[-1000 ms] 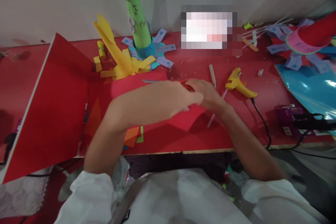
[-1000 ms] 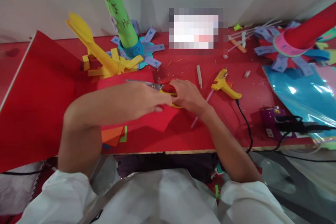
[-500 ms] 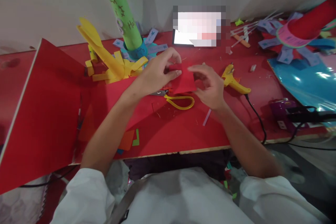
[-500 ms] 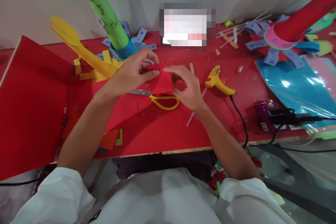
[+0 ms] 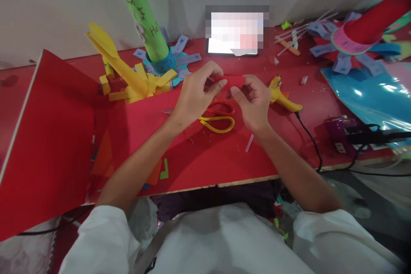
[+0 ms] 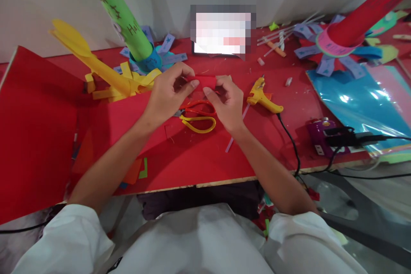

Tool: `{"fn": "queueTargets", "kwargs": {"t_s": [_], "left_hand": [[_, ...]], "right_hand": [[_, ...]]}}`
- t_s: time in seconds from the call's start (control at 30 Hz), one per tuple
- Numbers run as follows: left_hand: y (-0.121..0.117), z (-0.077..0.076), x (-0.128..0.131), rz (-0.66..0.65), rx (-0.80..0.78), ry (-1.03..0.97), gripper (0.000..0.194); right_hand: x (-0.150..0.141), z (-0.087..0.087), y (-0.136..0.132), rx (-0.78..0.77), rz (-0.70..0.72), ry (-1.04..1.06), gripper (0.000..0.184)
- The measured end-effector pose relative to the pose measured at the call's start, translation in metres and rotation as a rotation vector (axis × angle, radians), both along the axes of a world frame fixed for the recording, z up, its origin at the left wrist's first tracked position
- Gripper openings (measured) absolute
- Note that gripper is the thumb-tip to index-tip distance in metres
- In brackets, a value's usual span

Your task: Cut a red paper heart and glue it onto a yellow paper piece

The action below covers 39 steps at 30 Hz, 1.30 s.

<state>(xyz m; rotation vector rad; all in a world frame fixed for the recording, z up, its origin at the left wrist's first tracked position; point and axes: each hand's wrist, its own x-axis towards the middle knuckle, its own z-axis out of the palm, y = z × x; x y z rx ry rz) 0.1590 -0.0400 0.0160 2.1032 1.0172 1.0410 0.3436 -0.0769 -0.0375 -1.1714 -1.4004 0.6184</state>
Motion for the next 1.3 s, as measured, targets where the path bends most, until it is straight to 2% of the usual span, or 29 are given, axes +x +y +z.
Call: {"fn": "queueTargets", "kwargs": {"t_s": [0.13,0.3,0.6,0.77,0.9,1.17,1.3], "left_hand": [[-0.004,-0.007,0.005,0.030,-0.019,-0.021,0.006],[-0.010,-0.011,0.010,0.097,0.005,0.008,0.022],[-0.009,-0.016,0.013,0.071,-0.003,-0.032,0.016],[-0.007,-0.020,0.014,0.073,-0.009,-0.028,0.012],[-0.009,-0.020,0.014,0.075,-0.004,-0.040,0.012],[-0.010,-0.023,0.016,0.007,-0.009,-0.141,0.019],[-0.008,-0.024,0.015,0.001,0.015,-0.124,0.020]], "right_hand": [[-0.001,-0.007,0.003,0.018,-0.046,0.035,0.039],[0.001,-0.011,0.007,0.072,-0.124,0.059,0.036],[0.001,-0.008,0.010,0.028,0.013,0.209,0.030],[0.004,-0.013,0.012,-0.038,-0.056,0.109,0.040],[0.008,-0.016,0.013,-0.061,-0.048,0.036,0.041],[0.005,-0.014,0.013,-0.028,-0.033,0.203,0.046],[0.004,-0.015,0.013,0.009,-0.001,0.293,0.045]]}}
